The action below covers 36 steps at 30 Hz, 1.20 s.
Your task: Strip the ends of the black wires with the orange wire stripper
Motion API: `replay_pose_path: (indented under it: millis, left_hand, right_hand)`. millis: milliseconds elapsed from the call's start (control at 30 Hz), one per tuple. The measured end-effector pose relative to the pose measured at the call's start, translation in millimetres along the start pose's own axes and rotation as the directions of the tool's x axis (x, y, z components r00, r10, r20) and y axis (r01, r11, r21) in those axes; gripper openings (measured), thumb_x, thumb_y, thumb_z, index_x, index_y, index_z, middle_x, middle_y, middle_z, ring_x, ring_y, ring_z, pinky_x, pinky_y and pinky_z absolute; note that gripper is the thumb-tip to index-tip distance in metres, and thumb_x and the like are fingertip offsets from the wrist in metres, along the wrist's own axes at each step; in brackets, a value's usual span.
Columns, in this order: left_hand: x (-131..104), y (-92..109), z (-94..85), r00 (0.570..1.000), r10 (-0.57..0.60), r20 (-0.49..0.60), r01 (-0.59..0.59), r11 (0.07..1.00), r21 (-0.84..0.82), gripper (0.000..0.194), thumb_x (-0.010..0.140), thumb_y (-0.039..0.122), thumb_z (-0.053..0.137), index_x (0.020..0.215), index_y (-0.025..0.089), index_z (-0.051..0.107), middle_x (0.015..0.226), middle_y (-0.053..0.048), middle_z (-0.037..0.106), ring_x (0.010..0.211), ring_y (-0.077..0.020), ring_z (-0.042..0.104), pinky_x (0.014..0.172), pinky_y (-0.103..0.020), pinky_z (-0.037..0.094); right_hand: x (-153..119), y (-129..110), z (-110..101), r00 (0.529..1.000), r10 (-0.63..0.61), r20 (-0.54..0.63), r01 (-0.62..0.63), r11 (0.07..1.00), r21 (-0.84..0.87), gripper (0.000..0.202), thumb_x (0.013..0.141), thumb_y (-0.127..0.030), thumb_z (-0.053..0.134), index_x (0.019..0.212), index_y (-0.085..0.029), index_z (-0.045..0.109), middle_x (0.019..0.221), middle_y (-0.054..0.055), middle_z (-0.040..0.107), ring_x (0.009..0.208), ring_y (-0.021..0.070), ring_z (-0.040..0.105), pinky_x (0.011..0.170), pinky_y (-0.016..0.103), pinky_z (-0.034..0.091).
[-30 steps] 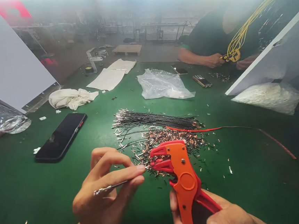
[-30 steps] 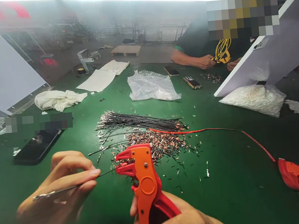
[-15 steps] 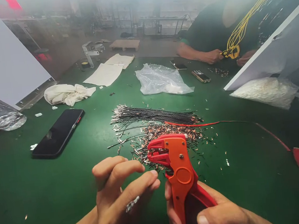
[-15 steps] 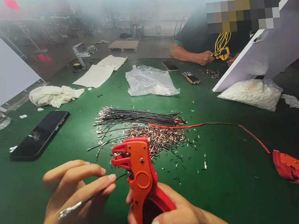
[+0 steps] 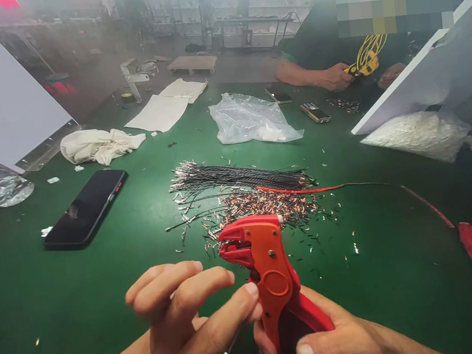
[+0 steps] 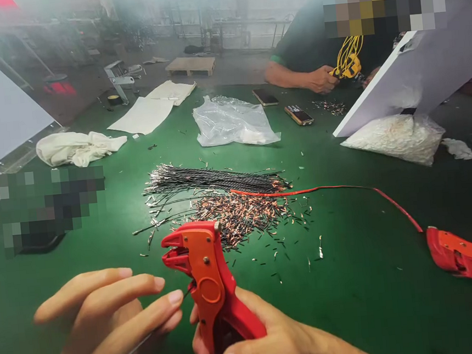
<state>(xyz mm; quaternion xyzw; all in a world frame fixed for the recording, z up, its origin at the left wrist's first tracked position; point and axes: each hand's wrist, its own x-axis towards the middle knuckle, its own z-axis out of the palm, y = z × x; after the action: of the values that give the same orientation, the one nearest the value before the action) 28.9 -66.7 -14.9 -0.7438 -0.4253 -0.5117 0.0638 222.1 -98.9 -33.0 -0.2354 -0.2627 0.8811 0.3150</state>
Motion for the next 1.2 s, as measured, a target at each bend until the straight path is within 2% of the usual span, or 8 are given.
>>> replay_pose_path:
  millis: [133, 267, 333, 400, 433, 633, 967, 1200]
  left_hand:
    - [-4.7, 18.3, 14.0, 0.972, -0.113, -0.205, 0.111, 0.994, -0.02, 0.028, 0.088, 0.044, 0.061, 0.065, 0.031, 0.07, 0.069, -0.002, 0.066, 0.08, -0.0226, 0.053, 0.078, -0.043, 0.036]
    - [-4.7, 21.0, 15.6, 0.962, -0.076, -0.261, 0.082, 0.997, 0.012, 0.031, 0.09, 0.038, 0.059, 0.061, 0.032, 0.068, 0.064, 0.001, 0.064, 0.074, -0.0202, 0.051, 0.081, -0.042, 0.035]
    - [-3.5, 13.6, 7.5, 0.973, -0.029, -0.227, 0.042, 0.998, 0.049, 0.029, 0.09, 0.037, 0.06, 0.063, 0.033, 0.067, 0.065, 0.003, 0.065, 0.074, -0.0196, 0.051, 0.083, -0.041, 0.036]
    - [-2.3, 3.6, -4.0, 0.985, 0.156, 0.074, -0.162, 0.983, 0.09, 0.011, 0.088, 0.033, 0.067, 0.078, 0.036, 0.072, 0.072, 0.005, 0.07, 0.076, -0.0186, 0.054, 0.079, -0.038, 0.038]
    - [-1.9, -1.0, -9.8, 0.971, 0.203, 0.128, -0.215, 0.973, 0.088, 0.008, 0.087, 0.033, 0.068, 0.08, 0.037, 0.071, 0.073, 0.005, 0.07, 0.075, -0.0183, 0.055, 0.079, -0.038, 0.038]
    - [-2.8, -7.0, -26.7, 0.926, 0.26, 0.273, -0.302, 0.945, 0.125, 0.004, 0.088, 0.038, 0.067, 0.086, 0.039, 0.07, 0.073, 0.007, 0.071, 0.076, -0.0184, 0.056, 0.073, -0.038, 0.038]
    - [-7.0, -3.1, -22.8, 0.942, 0.217, 0.256, -0.245, 0.966, 0.082, 0.022, 0.095, 0.033, 0.053, 0.085, 0.036, 0.072, 0.077, 0.004, 0.072, 0.081, -0.0212, 0.055, 0.081, -0.042, 0.035]
    - [-13.7, 0.3, -14.0, 0.959, 0.239, 0.154, -0.262, 0.952, 0.158, 0.001, 0.081, 0.037, 0.07, 0.081, 0.038, 0.069, 0.068, 0.005, 0.068, 0.075, -0.0204, 0.053, 0.078, -0.041, 0.038]
  right_hand:
    - [0.9, 1.0, -0.4, 0.999, -0.034, 0.04, 0.037, 0.998, -0.059, 0.039, 0.074, -0.037, 0.073, 0.099, -0.011, 0.06, 0.083, 0.007, 0.06, 0.073, 0.0164, 0.058, 0.068, 0.029, 0.043]
    - [0.9, 2.2, -0.4, 0.998, -0.057, -0.012, 0.056, 0.995, -0.081, 0.04, 0.077, -0.043, 0.072, 0.096, -0.011, 0.058, 0.073, 0.003, 0.057, 0.061, 0.0112, 0.05, 0.059, 0.024, 0.039]
    - [0.4, 5.2, -2.0, 0.999, -0.045, -0.027, 0.043, 0.995, -0.093, 0.042, 0.079, -0.047, 0.07, 0.095, -0.011, 0.058, 0.067, 0.001, 0.054, 0.056, 0.0092, 0.044, 0.054, 0.022, 0.035]
    - [-0.7, 9.7, -4.4, 0.998, -0.059, -0.009, 0.057, 0.989, -0.133, 0.044, 0.08, -0.05, 0.069, 0.095, -0.01, 0.058, 0.065, 0.0, 0.052, 0.055, 0.0087, 0.041, 0.052, 0.021, 0.032]
    - [-1.5, 12.1, -5.4, 0.997, -0.078, -0.005, 0.076, 0.986, -0.148, 0.045, 0.08, -0.051, 0.068, 0.094, -0.01, 0.058, 0.065, 0.0, 0.051, 0.055, 0.0084, 0.04, 0.05, 0.021, 0.03]
    - [-1.8, 15.2, -7.8, 0.996, -0.088, -0.015, 0.086, 0.989, -0.116, 0.041, 0.082, -0.052, 0.067, 0.092, -0.012, 0.057, 0.063, -0.002, 0.049, 0.056, 0.0099, 0.044, 0.054, 0.023, 0.031]
    - [5.0, -3.9, -2.2, 0.992, -0.002, 0.124, 0.0, 1.0, 0.013, 0.046, 0.078, -0.043, 0.074, 0.11, -0.018, 0.054, 0.093, 0.006, 0.06, 0.087, 0.0211, 0.062, 0.093, 0.043, 0.042]
    - [1.7, 4.9, -5.6, 0.993, -0.095, 0.064, 0.102, 0.989, -0.111, 0.044, 0.085, -0.051, 0.066, 0.105, -0.014, 0.056, 0.081, 0.005, 0.057, 0.068, 0.0142, 0.057, 0.068, 0.03, 0.045]
